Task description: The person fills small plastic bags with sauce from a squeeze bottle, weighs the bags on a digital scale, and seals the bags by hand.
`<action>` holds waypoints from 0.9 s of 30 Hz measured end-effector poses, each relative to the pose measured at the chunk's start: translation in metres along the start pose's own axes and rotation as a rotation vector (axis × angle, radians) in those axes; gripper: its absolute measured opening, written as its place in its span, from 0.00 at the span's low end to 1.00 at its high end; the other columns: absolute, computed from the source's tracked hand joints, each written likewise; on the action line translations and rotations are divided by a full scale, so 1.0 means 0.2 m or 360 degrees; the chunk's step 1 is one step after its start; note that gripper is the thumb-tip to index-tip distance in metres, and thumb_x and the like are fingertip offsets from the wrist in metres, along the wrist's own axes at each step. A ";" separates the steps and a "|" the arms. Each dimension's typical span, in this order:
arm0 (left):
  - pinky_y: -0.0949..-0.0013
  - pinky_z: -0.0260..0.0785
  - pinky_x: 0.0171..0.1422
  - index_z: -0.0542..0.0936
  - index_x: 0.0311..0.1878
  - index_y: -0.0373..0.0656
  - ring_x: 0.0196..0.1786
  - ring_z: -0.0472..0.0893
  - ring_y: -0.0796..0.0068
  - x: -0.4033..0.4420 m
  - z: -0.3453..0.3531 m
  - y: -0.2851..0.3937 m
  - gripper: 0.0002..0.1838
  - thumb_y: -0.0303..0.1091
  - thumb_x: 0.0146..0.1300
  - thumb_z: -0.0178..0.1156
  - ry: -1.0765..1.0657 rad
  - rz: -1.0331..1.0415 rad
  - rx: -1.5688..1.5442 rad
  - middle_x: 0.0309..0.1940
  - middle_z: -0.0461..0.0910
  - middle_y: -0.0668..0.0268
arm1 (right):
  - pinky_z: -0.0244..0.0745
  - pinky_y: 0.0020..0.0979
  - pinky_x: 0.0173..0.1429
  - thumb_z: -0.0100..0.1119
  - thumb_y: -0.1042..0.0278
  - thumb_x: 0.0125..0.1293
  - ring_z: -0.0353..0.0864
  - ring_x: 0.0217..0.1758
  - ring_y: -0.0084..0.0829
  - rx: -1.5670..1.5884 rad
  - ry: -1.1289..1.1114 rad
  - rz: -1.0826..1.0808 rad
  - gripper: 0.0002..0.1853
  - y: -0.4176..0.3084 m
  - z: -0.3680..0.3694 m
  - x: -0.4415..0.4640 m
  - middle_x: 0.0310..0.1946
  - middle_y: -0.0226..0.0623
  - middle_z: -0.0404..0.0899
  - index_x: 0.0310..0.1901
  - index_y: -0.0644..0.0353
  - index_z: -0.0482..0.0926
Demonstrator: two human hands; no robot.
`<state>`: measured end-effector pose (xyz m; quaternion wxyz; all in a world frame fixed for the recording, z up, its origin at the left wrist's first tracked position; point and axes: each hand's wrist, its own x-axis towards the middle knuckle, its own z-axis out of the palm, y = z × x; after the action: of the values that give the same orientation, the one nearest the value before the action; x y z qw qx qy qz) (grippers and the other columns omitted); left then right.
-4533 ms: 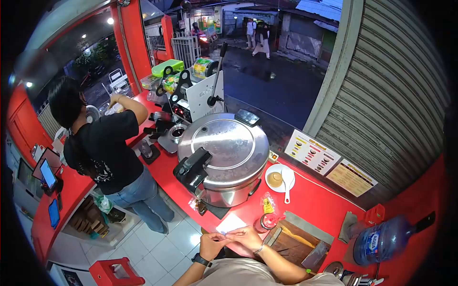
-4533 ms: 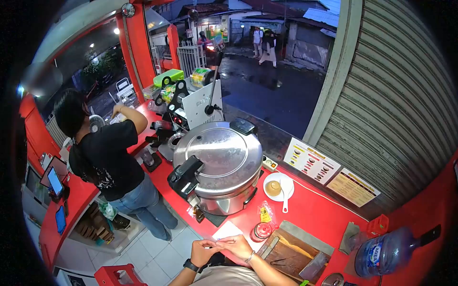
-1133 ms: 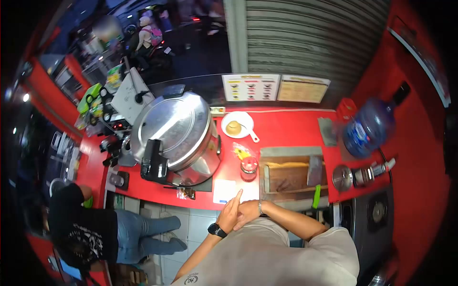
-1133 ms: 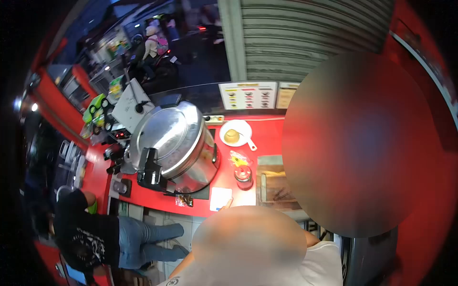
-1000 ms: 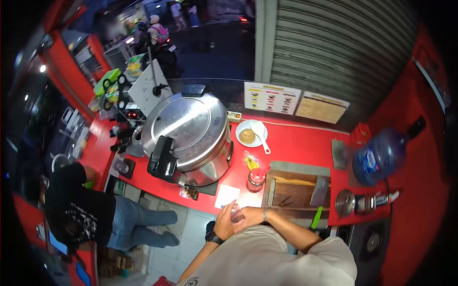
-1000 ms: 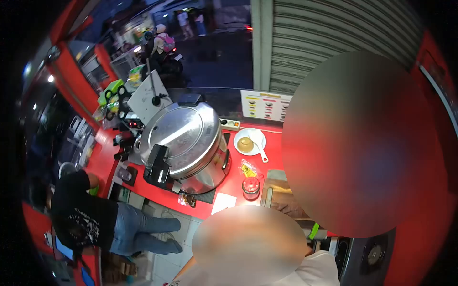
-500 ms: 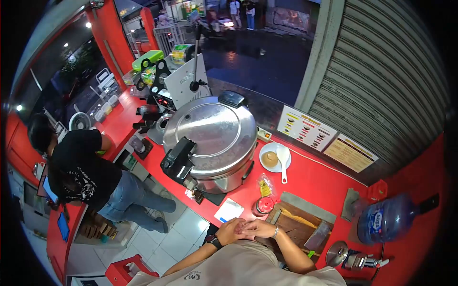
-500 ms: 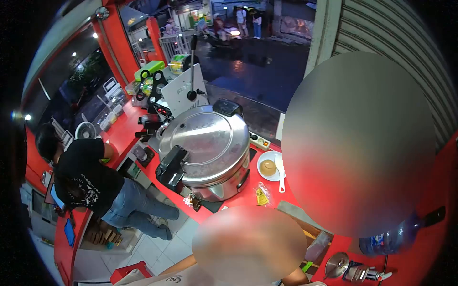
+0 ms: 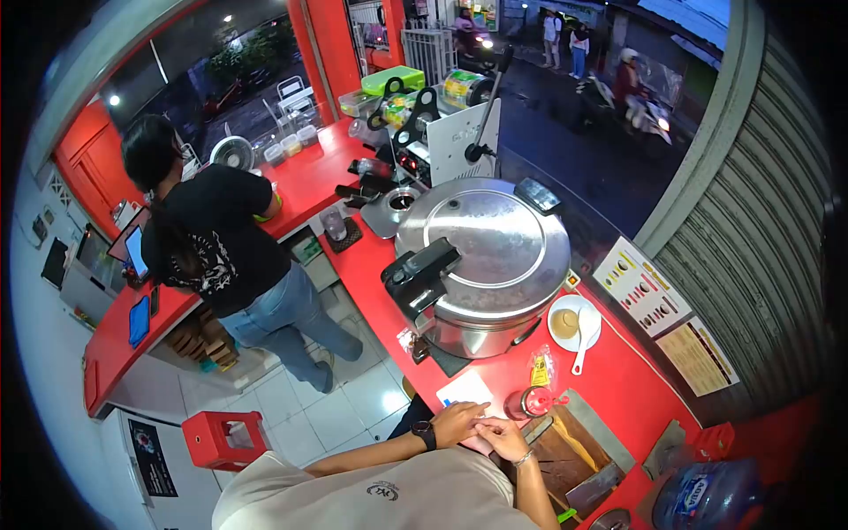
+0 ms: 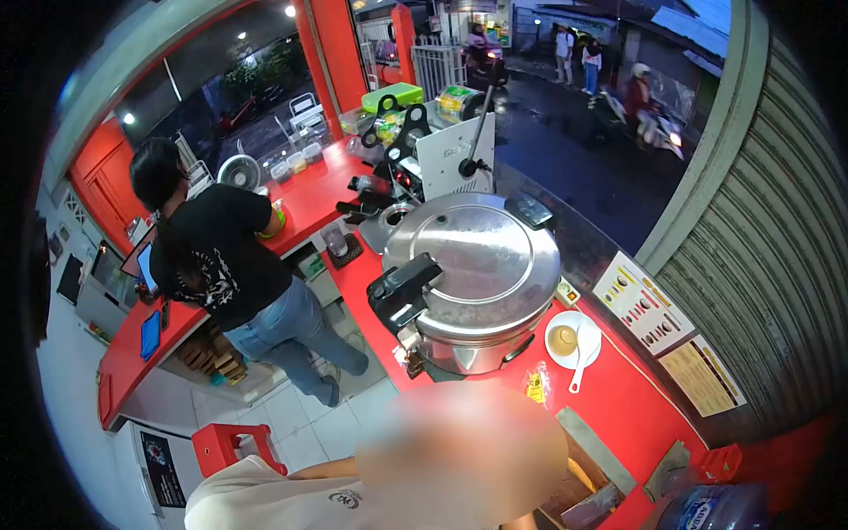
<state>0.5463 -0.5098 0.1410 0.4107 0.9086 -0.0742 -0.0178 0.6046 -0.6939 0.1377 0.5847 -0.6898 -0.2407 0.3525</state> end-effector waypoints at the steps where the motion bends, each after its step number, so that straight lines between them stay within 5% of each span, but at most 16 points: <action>1: 0.55 0.71 0.57 0.71 0.63 0.39 0.50 0.79 0.53 -0.01 0.02 -0.02 0.28 0.31 0.58 0.64 -0.0017 0.0058 -0.0003 0.46 0.79 0.55 | 0.73 0.20 0.39 0.60 0.66 0.69 0.77 0.35 0.14 -0.0136 -0.0067 0.0287 0.16 0.03 -0.02 0.00 0.36 0.30 0.85 0.54 0.67 0.80; 4: 0.56 0.72 0.54 0.74 0.60 0.34 0.50 0.79 0.51 -0.02 0.01 -0.02 0.23 0.29 0.61 0.60 0.0062 0.0098 0.0054 0.44 0.81 0.50 | 0.74 0.20 0.41 0.60 0.64 0.70 0.79 0.36 0.16 0.0171 0.0249 -0.0095 0.18 -0.03 0.01 -0.05 0.39 0.30 0.83 0.56 0.65 0.77; 5: 0.56 0.72 0.54 0.75 0.56 0.36 0.48 0.80 0.52 -0.05 0.04 -0.06 0.19 0.33 0.64 0.61 0.0193 -0.0170 -0.0242 0.42 0.81 0.51 | 0.74 0.21 0.41 0.59 0.63 0.71 0.80 0.37 0.17 0.0243 0.0344 -0.0078 0.17 0.02 -0.01 -0.09 0.40 0.30 0.82 0.55 0.64 0.76; 7: 0.56 0.72 0.52 0.76 0.52 0.36 0.45 0.81 0.53 -0.02 0.03 -0.07 0.19 0.34 0.60 0.66 0.0452 -0.0118 -0.0296 0.42 0.82 0.51 | 0.76 0.24 0.40 0.56 0.57 0.73 0.81 0.38 0.19 0.0519 0.0488 0.0284 0.15 0.03 -0.06 -0.18 0.40 0.32 0.83 0.50 0.62 0.76; 9: 0.58 0.68 0.56 0.67 0.67 0.39 0.47 0.80 0.59 -0.03 0.02 -0.10 0.33 0.34 0.60 0.67 0.0455 -0.0128 -0.0299 0.46 0.82 0.60 | 0.77 0.25 0.42 0.50 0.47 0.74 0.82 0.41 0.22 0.0956 0.0705 0.0589 0.22 -0.01 -0.06 -0.26 0.42 0.35 0.83 0.50 0.61 0.75; 11: 0.56 0.63 0.62 0.57 0.74 0.42 0.53 0.78 0.60 -0.04 0.00 -0.06 0.42 0.34 0.60 0.67 0.0370 -0.0160 -0.0139 0.52 0.81 0.63 | 0.78 0.34 0.52 0.43 0.27 0.67 0.82 0.52 0.36 0.1564 0.0694 0.0699 0.41 0.15 -0.03 -0.30 0.50 0.47 0.81 0.61 0.63 0.65; 15: 0.55 0.59 0.67 0.53 0.76 0.43 0.59 0.74 0.58 0.00 -0.03 0.02 0.44 0.34 0.60 0.67 0.0289 -0.0053 -0.0156 0.57 0.78 0.61 | 0.70 0.43 0.68 0.43 0.18 0.59 0.75 0.60 0.50 0.2871 0.0955 0.0857 0.53 0.14 -0.07 -0.11 0.55 0.56 0.75 0.67 0.65 0.61; 17: 0.54 0.57 0.69 0.51 0.76 0.42 0.63 0.72 0.57 0.01 -0.05 0.06 0.46 0.34 0.61 0.67 0.0302 0.0051 -0.0255 0.59 0.76 0.60 | 0.68 0.53 0.70 0.47 0.21 0.59 0.74 0.60 0.54 0.2890 0.0908 0.0329 0.50 0.18 -0.11 0.05 0.56 0.58 0.73 0.65 0.65 0.64; 20: 0.57 0.58 0.70 0.49 0.76 0.41 0.64 0.72 0.55 0.02 -0.07 0.11 0.47 0.31 0.60 0.67 0.0285 0.0024 -0.0412 0.59 0.76 0.58 | 0.70 0.62 0.65 0.51 0.32 0.65 0.74 0.57 0.54 0.2945 0.1182 0.0392 0.38 0.29 -0.24 0.24 0.53 0.58 0.74 0.56 0.65 0.73; 21: 0.58 0.60 0.69 0.49 0.76 0.40 0.63 0.73 0.55 0.03 -0.08 0.13 0.47 0.30 0.59 0.68 0.0297 0.0068 -0.0485 0.58 0.76 0.57 | 0.73 0.59 0.64 0.52 0.37 0.67 0.77 0.54 0.51 0.3161 0.1219 0.0368 0.32 0.30 -0.26 0.28 0.50 0.52 0.78 0.56 0.62 0.74; 24: 0.62 0.66 0.64 0.46 0.77 0.39 0.55 0.77 0.61 0.02 -0.12 0.18 0.49 0.26 0.59 0.67 0.0292 0.0067 -0.0592 0.51 0.77 0.55 | 0.77 0.49 0.59 0.54 0.48 0.68 0.79 0.53 0.40 0.2554 0.1310 0.0100 0.22 0.07 -0.17 0.20 0.51 0.38 0.80 0.57 0.53 0.74; 25: 0.63 0.67 0.62 0.46 0.77 0.39 0.52 0.77 0.64 0.02 -0.13 0.18 0.49 0.25 0.59 0.66 0.0235 -0.0002 -0.0667 0.47 0.77 0.55 | 0.78 0.46 0.58 0.54 0.48 0.67 0.79 0.53 0.39 0.2502 0.0991 -0.0063 0.23 0.05 -0.17 0.14 0.51 0.37 0.80 0.58 0.52 0.73; 27: 0.64 0.69 0.59 0.40 0.78 0.39 0.48 0.76 0.68 -0.02 -0.13 0.20 0.51 0.25 0.60 0.64 0.0206 0.0020 -0.0663 0.46 0.75 0.56 | 0.78 0.45 0.58 0.54 0.46 0.66 0.79 0.53 0.41 0.2559 0.0935 -0.0306 0.27 -0.15 -0.16 0.08 0.51 0.40 0.79 0.59 0.56 0.72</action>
<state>0.5403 -0.5156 0.1887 0.5937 0.8028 -0.0481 0.0283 0.6412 -0.6969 0.1667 0.9615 -0.1062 0.1858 0.1722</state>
